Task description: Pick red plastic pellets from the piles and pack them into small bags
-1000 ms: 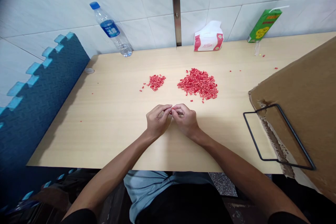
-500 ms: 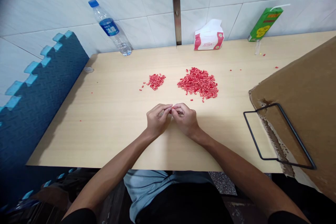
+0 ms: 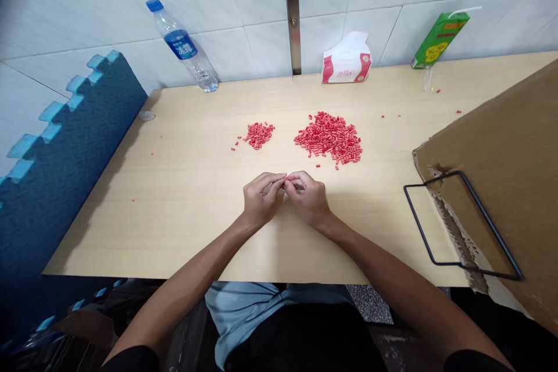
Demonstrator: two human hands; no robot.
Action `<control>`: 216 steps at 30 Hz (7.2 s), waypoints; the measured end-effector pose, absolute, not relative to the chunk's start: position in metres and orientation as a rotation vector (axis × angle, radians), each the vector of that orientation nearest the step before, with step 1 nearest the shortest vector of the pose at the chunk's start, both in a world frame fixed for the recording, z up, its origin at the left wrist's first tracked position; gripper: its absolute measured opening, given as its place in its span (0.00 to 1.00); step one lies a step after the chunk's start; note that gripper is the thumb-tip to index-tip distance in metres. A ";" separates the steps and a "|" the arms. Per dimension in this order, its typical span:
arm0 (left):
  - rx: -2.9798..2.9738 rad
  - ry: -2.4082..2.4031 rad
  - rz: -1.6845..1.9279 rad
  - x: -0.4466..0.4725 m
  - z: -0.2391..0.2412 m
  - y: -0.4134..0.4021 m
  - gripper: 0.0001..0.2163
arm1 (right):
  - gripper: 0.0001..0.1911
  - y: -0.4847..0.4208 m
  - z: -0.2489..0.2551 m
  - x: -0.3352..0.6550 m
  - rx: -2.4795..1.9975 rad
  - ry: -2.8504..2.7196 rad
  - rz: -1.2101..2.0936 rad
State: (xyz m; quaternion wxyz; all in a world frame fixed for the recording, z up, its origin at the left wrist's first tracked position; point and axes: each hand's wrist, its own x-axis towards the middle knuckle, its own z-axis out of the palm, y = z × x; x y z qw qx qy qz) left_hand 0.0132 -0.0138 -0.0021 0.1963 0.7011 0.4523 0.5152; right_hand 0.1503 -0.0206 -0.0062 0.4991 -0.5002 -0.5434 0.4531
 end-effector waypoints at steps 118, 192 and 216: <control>1.900 1.249 1.354 0.013 -0.004 -0.012 0.08 | 0.07 -0.018 -0.004 0.148 -1.252 -1.355 0.944; 1.875 1.229 1.253 0.011 -0.002 -0.011 0.07 | 0.07 -0.018 -0.004 0.148 -1.272 -1.330 0.930; 1.741 1.657 1.361 -0.003 0.003 0.007 0.18 | 0.07 -0.023 0.000 0.149 -1.247 -1.412 0.639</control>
